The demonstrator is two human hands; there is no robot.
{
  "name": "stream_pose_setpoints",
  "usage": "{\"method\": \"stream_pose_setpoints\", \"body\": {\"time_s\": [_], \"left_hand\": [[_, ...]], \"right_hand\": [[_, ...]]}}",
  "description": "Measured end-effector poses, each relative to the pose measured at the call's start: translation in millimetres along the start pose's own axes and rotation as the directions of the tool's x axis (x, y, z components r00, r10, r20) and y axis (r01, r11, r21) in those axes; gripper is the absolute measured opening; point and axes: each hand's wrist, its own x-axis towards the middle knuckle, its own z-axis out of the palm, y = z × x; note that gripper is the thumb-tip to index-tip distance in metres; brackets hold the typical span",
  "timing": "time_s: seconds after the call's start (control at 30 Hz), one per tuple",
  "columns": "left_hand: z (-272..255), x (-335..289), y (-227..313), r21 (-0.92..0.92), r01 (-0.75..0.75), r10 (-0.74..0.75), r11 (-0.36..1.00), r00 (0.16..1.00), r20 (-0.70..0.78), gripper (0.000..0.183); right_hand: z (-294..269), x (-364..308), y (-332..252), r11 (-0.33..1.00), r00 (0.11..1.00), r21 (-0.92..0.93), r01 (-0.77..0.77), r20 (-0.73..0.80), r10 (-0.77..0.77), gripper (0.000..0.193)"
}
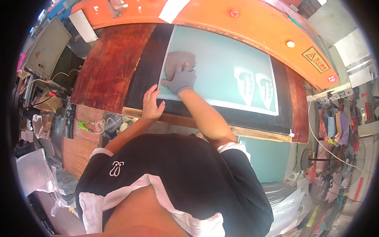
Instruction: The person gathers teal cut parts from a workbench, places them into a clear plastic bag, and ties the bag shut. They then handle large translucent sheets, aligning and stacking them on a press machine, and place a cut part on top of a sheet.
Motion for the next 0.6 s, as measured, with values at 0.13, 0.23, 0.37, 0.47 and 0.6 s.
{"method": "stream_pose_setpoints", "body": {"time_s": [0.13, 0.23, 0.37, 0.47, 0.6], "left_hand": [[0.5, -9.2, 3.6, 0.176, 0.029, -0.063, 0.984, 0.98, 0.189, 0.051], [-10.3, -18.7, 2.6, 0.21, 0.0, -0.052, 0.978, 0.969, 0.243, 0.047], [-19.1, -37.6, 7.7, 0.157, 0.004, -0.046, 0.988, 0.963, 0.264, 0.04], [-17.8, -47.5, 10.2, 0.136, 0.002, -0.033, 0.991, 0.974, 0.226, 0.038], [-19.9, -63.7, 8.9, 0.106, -0.022, 0.005, 0.994, 0.987, 0.162, 0.04]], "right_hand": [[-10.6, -27.2, -13.2, 0.998, 0.995, 0.011, -0.057, 0.079, 0.056, 0.084], [-5.8, -40.2, -11.6, 0.992, 0.997, 0.107, -0.06, 0.052, 0.054, 0.078], [4.8, -54.2, 17.8, 0.814, 0.985, 0.568, 0.124, -0.169, -0.032, 0.07], [-8.3, -60.1, 65.3, 0.245, 1.0, 0.969, -0.012, 0.013, -0.001, 0.063], [-20.9, -79.6, 101.6, 0.15, 0.99, 0.981, -0.121, 0.13, -0.051, 0.06]]}}
